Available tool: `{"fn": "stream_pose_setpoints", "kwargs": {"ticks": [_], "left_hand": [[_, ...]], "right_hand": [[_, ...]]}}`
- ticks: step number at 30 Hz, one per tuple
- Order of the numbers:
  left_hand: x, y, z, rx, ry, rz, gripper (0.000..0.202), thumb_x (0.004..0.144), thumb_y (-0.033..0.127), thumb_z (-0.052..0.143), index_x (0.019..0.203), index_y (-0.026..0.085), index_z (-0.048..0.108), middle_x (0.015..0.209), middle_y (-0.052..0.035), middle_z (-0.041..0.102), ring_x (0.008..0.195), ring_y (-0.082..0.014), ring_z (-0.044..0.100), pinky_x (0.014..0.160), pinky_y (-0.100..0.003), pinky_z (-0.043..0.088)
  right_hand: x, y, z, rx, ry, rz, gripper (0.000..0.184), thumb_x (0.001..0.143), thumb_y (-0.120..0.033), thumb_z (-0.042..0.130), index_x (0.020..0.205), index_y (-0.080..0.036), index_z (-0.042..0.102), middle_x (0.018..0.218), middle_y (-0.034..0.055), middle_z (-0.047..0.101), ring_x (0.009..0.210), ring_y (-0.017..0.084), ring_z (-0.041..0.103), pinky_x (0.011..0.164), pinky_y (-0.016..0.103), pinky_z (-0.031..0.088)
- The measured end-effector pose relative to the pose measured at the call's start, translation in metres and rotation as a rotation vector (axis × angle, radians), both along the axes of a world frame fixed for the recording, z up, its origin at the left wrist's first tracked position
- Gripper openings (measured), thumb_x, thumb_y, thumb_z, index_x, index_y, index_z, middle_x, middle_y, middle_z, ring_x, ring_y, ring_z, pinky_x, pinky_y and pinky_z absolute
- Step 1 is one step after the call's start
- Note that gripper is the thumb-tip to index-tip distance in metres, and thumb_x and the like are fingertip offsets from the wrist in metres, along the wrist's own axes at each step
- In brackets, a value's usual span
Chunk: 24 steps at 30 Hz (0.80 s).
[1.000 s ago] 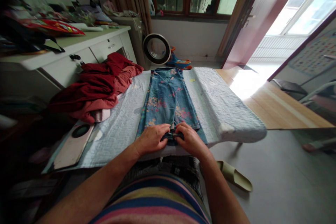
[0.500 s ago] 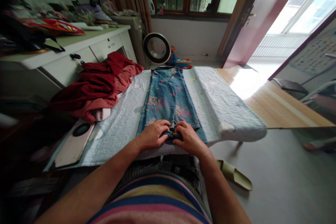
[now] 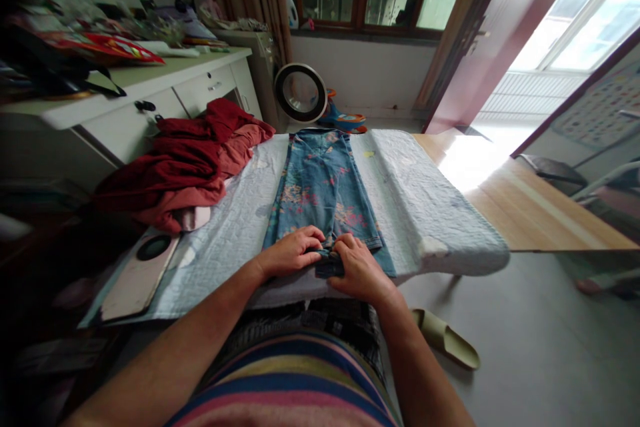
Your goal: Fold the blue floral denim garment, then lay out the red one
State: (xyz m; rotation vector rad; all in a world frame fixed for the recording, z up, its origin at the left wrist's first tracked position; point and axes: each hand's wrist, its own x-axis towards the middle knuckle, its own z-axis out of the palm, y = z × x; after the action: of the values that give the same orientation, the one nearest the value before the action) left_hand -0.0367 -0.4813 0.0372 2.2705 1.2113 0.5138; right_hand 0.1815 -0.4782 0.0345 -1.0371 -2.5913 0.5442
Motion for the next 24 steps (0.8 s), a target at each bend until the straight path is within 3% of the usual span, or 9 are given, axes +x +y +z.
{"fn": "stream_pose_setpoints", "kwargs": {"ticks": [3,9,17,24], "left_hand": [[0.001,0.000,-0.001,0.007,0.002,0.002,0.013,0.087,0.024,0.059,0.086,0.016,0.070,0.112,-0.0071,0.061,0.106,-0.0193,0.058,0.098,-0.030,0.044],[0.004,-0.001,0.000,0.044,0.039,0.014,0.013,0.088,0.025,0.058,0.085,0.016,0.068,0.109,-0.0065,0.061,0.104,-0.0189,0.057,0.097,-0.030,0.044],[0.011,-0.008,0.006,0.127,0.163,0.038,0.015,0.087,0.028,0.058,0.091,0.016,0.066,0.107,-0.0073,0.061,0.100,-0.0203,0.056,0.095,-0.032,0.045],[0.018,-0.015,0.004,0.207,0.239,0.097,0.018,0.084,0.026,0.058,0.097,0.016,0.063,0.107,-0.0080,0.058,0.100,-0.0222,0.053,0.092,-0.034,0.048]], "right_hand": [[-0.002,-0.002,0.003,0.010,-0.036,-0.019,0.040,0.066,-0.025,0.074,0.100,-0.021,0.053,0.113,0.0080,0.052,0.104,0.025,0.051,0.094,0.039,0.043],[-0.007,-0.001,0.003,0.029,-0.045,-0.065,0.026,0.070,-0.018,0.065,0.094,-0.019,0.056,0.105,0.0061,0.055,0.098,0.022,0.053,0.091,0.035,0.043],[-0.005,0.009,0.003,0.016,0.009,-0.046,0.010,0.075,-0.016,0.066,0.084,-0.019,0.062,0.096,0.0042,0.059,0.094,0.020,0.056,0.086,0.032,0.043],[-0.002,0.017,-0.001,-0.038,0.044,-0.022,0.004,0.080,-0.016,0.066,0.081,-0.019,0.065,0.100,0.0046,0.061,0.098,0.020,0.056,0.091,0.034,0.043]]}}
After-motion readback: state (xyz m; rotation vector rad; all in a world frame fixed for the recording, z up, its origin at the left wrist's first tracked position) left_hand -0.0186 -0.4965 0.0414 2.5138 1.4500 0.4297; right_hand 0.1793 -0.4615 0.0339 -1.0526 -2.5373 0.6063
